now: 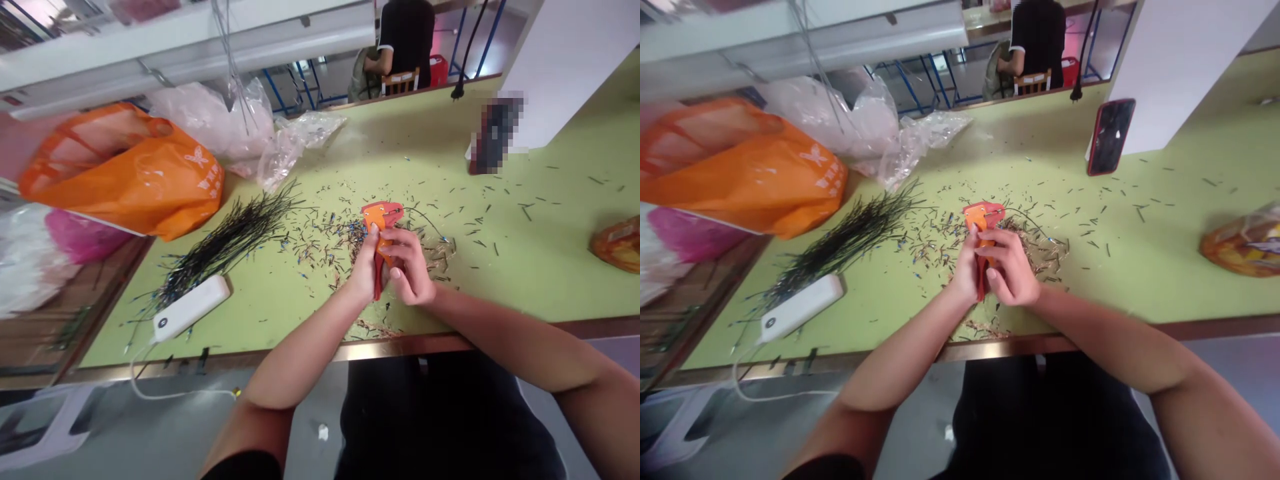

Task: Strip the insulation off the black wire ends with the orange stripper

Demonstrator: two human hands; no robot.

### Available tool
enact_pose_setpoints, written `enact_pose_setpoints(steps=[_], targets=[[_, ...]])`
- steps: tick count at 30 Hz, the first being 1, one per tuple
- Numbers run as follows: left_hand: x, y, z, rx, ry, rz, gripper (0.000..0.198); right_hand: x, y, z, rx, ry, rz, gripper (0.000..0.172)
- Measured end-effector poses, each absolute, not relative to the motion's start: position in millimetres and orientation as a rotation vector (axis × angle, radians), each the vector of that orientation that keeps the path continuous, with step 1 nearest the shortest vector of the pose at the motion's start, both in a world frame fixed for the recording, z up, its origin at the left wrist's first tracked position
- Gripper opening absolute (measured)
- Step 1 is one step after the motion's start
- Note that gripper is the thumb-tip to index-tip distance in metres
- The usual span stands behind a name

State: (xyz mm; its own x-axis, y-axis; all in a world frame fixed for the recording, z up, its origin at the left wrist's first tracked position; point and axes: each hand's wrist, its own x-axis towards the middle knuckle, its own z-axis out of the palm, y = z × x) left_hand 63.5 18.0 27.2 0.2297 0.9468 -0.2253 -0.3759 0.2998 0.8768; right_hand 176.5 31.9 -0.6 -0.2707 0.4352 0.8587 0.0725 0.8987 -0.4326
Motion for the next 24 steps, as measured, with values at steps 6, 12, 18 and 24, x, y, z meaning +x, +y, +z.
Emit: enact_pose_setpoints(steps=[6,12,18,24], targets=[[77.6,16.2,25.9,0.579,0.869,1.327,0.047,174.5,29.4,-5.2,-0.375,-1.763,0.339,0.036],[70.1,16.7,24.5,0.566,0.85,1.339,0.047,176.8,26.6,3.4,-0.525,-1.987,0.319,0.035],[48.6,18.3,32.8,0.716,0.801,1.19,0.058,202.8,53.7,18.5,-0.651,-1.95,0.163,0.02],[39.5,12.3,37.8,0.863,0.609,0.93,0.068,219.6,83.1,33.3,-0.822,-1.866,0.471,0.032]])
